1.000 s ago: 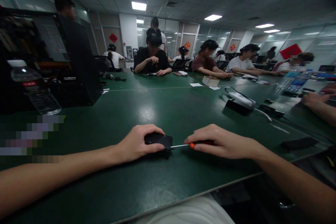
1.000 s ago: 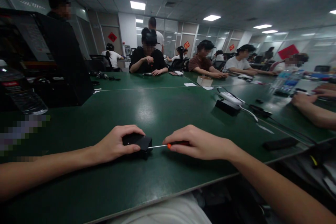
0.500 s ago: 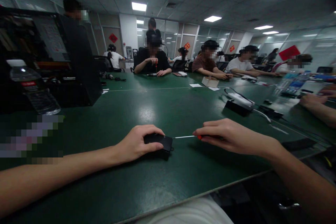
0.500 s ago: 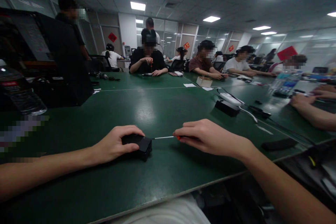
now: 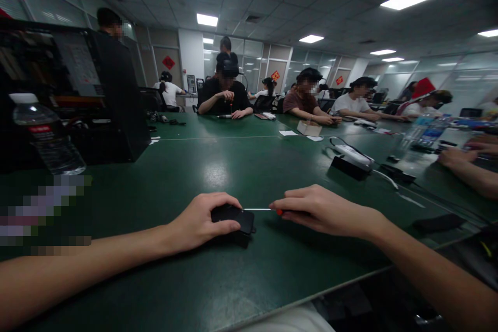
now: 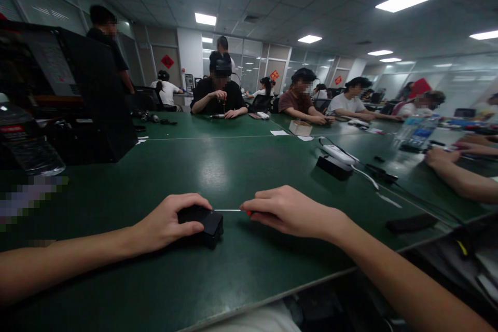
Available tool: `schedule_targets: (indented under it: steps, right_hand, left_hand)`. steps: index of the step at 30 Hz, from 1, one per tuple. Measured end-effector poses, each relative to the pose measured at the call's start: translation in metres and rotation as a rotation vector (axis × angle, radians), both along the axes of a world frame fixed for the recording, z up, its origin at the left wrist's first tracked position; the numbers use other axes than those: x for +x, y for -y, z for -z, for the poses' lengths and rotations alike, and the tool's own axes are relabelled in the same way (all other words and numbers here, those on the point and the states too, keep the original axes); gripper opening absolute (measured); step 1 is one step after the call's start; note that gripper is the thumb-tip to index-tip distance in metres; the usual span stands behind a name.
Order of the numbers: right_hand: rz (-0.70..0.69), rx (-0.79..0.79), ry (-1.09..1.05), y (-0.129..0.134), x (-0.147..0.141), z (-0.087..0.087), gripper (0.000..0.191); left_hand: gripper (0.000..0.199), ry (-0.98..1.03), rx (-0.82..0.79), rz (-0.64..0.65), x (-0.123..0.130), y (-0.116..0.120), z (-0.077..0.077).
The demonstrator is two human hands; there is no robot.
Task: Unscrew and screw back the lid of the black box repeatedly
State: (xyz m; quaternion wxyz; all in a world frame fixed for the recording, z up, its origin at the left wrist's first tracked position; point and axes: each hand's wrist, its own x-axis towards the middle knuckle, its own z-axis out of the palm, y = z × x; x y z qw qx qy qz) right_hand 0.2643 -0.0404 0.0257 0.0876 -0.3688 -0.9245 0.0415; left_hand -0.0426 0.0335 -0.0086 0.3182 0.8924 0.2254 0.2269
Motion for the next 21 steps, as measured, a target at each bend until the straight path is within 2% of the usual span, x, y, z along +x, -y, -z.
schedule_targets:
  steps: [6,11,15,21]
  right_hand:
    - [-0.014,-0.055,-0.043,-0.004,0.013,-0.008,0.034]
    - [0.013,-0.052,-0.018,0.002,0.018,-0.007,0.034]
    - [0.029,0.009,0.037,0.004,0.01,-0.006,0.036]
    - [-0.023,0.118,0.118,-0.007,-0.011,-0.001,0.034]
  left_hand:
    - [0.033,-0.002,-0.022,-0.003,0.001,0.001,0.0]
    - [0.033,0.004,-0.026,-0.01,0.0,0.001,0.001]
    - [0.034,0.008,-0.016,-0.001,-0.001,-0.001,0.003]
    - [0.037,0.014,-0.002,0.003,-0.002,-0.001,0.005]
